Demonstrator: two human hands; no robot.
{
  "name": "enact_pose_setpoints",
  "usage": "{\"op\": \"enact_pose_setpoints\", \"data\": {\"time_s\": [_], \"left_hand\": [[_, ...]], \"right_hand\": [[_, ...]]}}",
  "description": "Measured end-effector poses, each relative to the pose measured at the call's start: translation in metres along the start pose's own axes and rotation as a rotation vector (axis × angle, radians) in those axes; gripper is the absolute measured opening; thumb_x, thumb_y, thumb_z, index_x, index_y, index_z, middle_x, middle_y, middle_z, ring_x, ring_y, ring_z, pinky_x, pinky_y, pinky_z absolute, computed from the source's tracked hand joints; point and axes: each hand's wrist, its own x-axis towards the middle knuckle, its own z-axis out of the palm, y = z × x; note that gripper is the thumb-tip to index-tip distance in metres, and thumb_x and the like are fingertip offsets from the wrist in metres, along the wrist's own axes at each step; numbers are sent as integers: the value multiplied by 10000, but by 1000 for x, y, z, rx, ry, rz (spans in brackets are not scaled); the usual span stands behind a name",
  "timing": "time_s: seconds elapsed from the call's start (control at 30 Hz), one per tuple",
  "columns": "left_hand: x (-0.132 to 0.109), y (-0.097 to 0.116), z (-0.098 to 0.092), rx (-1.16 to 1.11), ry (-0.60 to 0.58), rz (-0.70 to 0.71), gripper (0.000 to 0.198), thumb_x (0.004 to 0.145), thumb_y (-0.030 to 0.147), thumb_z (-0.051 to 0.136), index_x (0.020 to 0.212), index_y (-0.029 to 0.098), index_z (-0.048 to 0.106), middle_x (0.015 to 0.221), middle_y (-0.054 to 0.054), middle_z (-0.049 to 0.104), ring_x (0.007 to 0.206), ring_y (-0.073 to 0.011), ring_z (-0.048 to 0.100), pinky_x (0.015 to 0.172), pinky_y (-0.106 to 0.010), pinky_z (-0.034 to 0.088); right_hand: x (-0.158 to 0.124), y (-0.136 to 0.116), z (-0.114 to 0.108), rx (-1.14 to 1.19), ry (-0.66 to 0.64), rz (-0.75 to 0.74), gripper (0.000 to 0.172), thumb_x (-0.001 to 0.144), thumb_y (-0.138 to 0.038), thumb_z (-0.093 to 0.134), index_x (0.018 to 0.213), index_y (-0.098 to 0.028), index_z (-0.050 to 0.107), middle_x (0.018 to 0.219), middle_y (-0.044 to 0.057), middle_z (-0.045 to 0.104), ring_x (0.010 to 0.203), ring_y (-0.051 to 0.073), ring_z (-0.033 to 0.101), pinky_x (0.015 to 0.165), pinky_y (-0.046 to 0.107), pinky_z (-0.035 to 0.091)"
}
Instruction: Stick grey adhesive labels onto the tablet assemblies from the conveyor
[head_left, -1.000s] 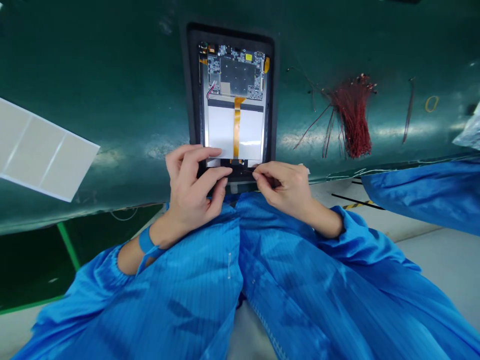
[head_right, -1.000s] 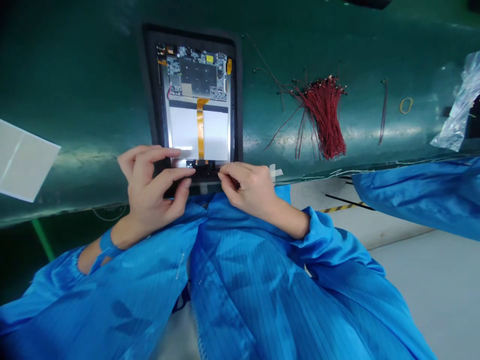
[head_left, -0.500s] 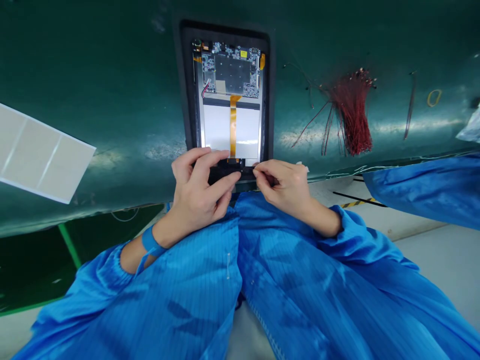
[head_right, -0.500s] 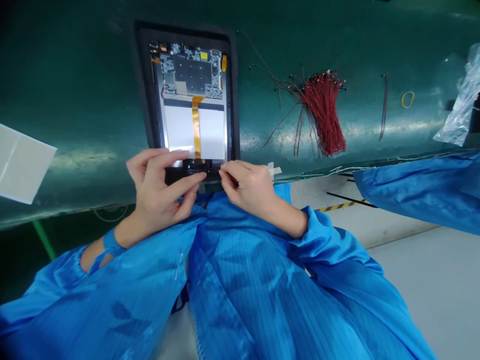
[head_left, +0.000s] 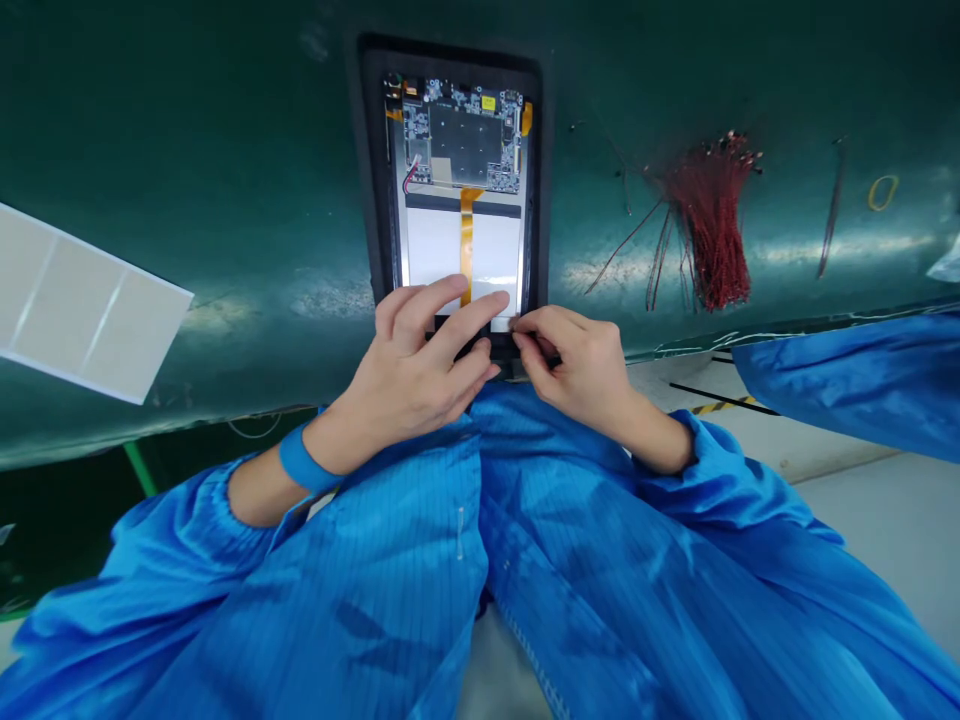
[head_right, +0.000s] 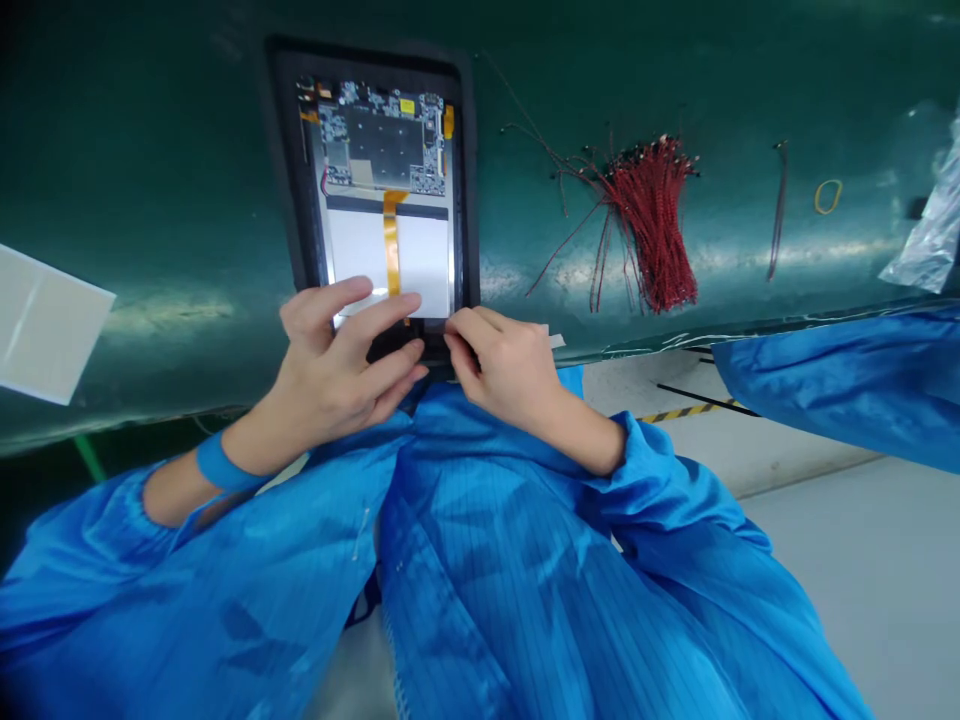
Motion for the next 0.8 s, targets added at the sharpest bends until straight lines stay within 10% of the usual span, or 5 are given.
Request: {"op": "enact_pose_setpoints", "data": {"time_s": [0.23,0.4,0.57,0.8], "left_hand": [[-23,-18,-31,302,10,276,511,935,358,734,1430,373,606,1725,10,368,1604,-376,279,1296,-609,279],[-90,-61,-115,660,339,-305,575,1039,554,617,1549,344,453,1767,31,120,1601,-383,215,1286,-668,186],[-140,-135,-194,573,359,-875,1020,945,844,590,1625,185,211,1754,-45,201,1628,-351,153,1356,-559,151],[-118,-210,-227,416,711,-1079,1014,495,144,1064,1400,76,611,1461,-63,628,1316,-266,483,1267,-500,307]], "right_hand": [[5,12,-22,-56,94,-37,144,980,-215,565,1014,-230,704,953,85,699,891,244,672,777,385,536],[17,36,-43,-181,292,-151,189,888,-256,687,1071,-274,724,1053,140,681,993,329,673,791,498,553],[60,16,-42,-195,315,-413,138,876,-256,699,1013,-273,706,1003,126,704,924,296,670,758,487,514],[103,-59,-21,-140,94,-564,85,967,-194,604,1005,-219,676,1071,98,718,984,264,636,825,428,435]]}}
